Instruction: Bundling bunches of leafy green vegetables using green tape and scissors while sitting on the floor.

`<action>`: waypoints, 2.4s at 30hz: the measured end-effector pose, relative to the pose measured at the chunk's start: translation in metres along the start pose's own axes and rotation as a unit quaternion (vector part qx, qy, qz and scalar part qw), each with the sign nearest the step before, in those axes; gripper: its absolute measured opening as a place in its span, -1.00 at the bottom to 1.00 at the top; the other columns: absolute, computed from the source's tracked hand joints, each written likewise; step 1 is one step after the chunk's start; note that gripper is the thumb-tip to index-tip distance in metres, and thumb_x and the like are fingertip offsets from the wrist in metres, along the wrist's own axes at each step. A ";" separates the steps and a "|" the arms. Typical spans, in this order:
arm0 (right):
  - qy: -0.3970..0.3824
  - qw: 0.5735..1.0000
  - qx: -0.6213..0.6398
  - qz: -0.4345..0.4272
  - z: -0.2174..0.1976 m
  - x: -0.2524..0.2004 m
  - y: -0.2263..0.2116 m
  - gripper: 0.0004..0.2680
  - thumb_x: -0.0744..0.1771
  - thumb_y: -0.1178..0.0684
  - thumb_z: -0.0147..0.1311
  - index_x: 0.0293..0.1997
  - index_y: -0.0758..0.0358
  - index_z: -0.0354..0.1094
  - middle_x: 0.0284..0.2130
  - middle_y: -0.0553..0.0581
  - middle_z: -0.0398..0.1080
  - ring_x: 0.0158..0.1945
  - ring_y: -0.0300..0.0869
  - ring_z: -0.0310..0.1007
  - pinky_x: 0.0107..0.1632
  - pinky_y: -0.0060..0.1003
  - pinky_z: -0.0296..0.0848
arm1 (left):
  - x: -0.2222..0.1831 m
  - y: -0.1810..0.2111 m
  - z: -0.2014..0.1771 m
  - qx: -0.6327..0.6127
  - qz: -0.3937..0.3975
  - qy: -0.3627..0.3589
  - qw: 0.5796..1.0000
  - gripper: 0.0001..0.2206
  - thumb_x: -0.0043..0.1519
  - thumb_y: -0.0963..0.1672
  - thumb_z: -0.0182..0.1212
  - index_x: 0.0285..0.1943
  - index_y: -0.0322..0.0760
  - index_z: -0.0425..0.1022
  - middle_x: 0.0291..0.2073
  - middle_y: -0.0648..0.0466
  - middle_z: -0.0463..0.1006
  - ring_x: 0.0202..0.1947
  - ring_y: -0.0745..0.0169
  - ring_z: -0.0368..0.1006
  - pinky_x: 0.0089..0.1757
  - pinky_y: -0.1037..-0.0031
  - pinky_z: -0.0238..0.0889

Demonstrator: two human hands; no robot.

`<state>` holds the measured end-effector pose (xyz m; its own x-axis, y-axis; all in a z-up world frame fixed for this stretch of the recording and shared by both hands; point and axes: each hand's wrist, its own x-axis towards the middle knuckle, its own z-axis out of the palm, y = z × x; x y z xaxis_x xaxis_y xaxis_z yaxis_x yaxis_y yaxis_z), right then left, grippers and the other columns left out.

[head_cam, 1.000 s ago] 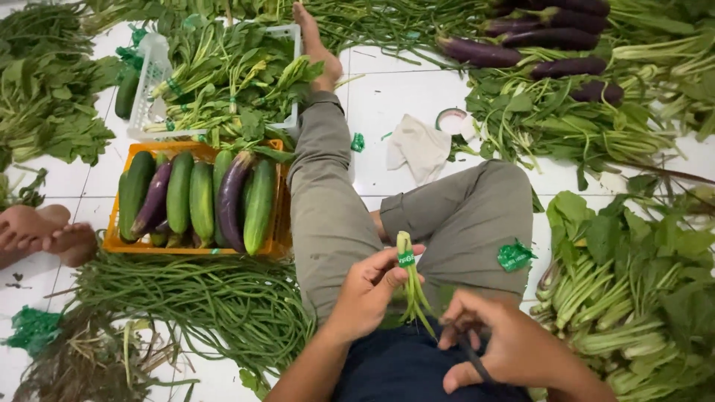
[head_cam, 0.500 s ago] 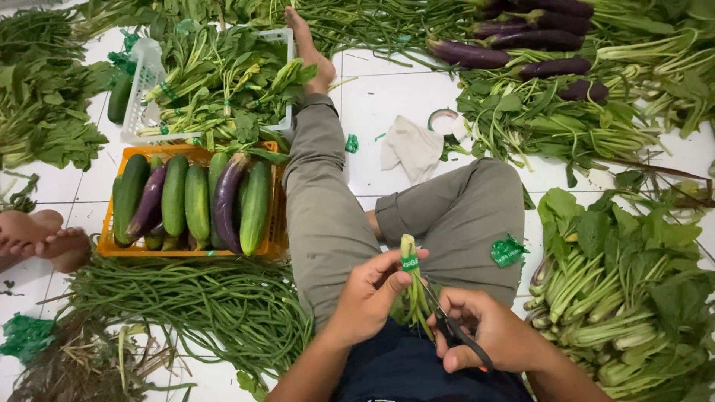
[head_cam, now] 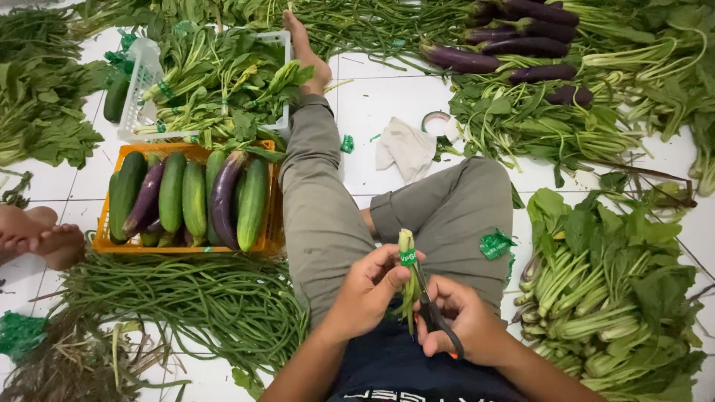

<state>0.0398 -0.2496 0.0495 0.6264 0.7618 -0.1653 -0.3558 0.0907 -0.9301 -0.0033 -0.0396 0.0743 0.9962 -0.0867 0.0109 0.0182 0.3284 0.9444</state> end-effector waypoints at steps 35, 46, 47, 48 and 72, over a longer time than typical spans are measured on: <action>0.158 0.955 -0.125 -0.219 0.007 0.000 -0.029 -0.52 0.10 0.31 0.43 0.02 0.24 0.23 -0.10 0.13 0.45 -0.24 -0.27 0.41 -0.16 -0.40 0.48 | -0.016 0.008 0.010 -0.002 0.031 -0.003 1.000 -0.72 0.28 -0.28 0.20 0.17 -0.41 0.41 -0.12 0.02 0.58 -0.16 0.34 0.49 -0.08 0.57 0.34; 0.223 0.898 -0.221 -0.309 0.030 0.010 -0.047 -0.71 0.17 0.30 0.40 -0.15 0.38 0.33 -0.37 0.24 0.57 -0.58 -0.30 0.30 -0.60 -0.53 0.27 | -0.011 -0.018 0.015 0.019 0.064 0.068 0.995 -0.74 0.14 -0.16 0.51 -0.10 -0.42 0.55 -0.45 0.00 0.62 -0.39 0.41 0.50 -0.38 0.63 0.38; 0.230 0.896 -0.225 -0.306 0.030 0.010 -0.045 -0.72 0.16 0.30 0.41 -0.17 0.38 0.35 -0.41 0.23 0.57 -0.60 -0.31 0.29 -0.61 -0.53 0.28 | -0.011 -0.018 0.015 0.017 0.065 0.068 0.995 -0.74 0.14 -0.17 0.50 -0.13 -0.43 0.53 -0.46 -0.03 0.61 -0.40 0.37 0.52 -0.39 0.61 0.41; 0.238 0.894 -0.229 -0.303 0.029 0.010 -0.043 -0.72 0.15 0.31 0.41 -0.19 0.39 0.36 -0.44 0.23 0.57 -0.63 -0.32 0.29 -0.62 -0.54 0.29 | -0.011 -0.017 0.015 0.015 0.066 0.068 0.995 -0.75 0.15 -0.18 0.50 -0.15 -0.45 0.50 -0.47 -0.07 0.61 -0.42 0.33 0.53 -0.41 0.59 0.43; 0.238 0.925 -0.102 -0.278 -0.009 0.015 -0.008 -0.73 0.21 0.31 0.32 -0.13 0.39 0.26 -0.48 0.32 0.50 -0.63 -0.40 0.27 -0.56 -0.51 0.32 | -0.005 -0.038 0.016 -0.225 -0.027 -0.021 0.974 -0.70 0.47 -0.11 -0.14 0.29 -0.40 0.26 -0.46 0.05 0.30 -0.34 0.13 0.48 -0.15 0.30 0.48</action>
<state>0.0584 -0.2447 0.0515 0.9247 0.2606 0.2773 0.2212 0.2247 -0.9490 -0.0103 -0.0663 0.0437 0.9886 -0.1497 -0.0129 0.1152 0.6998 0.7049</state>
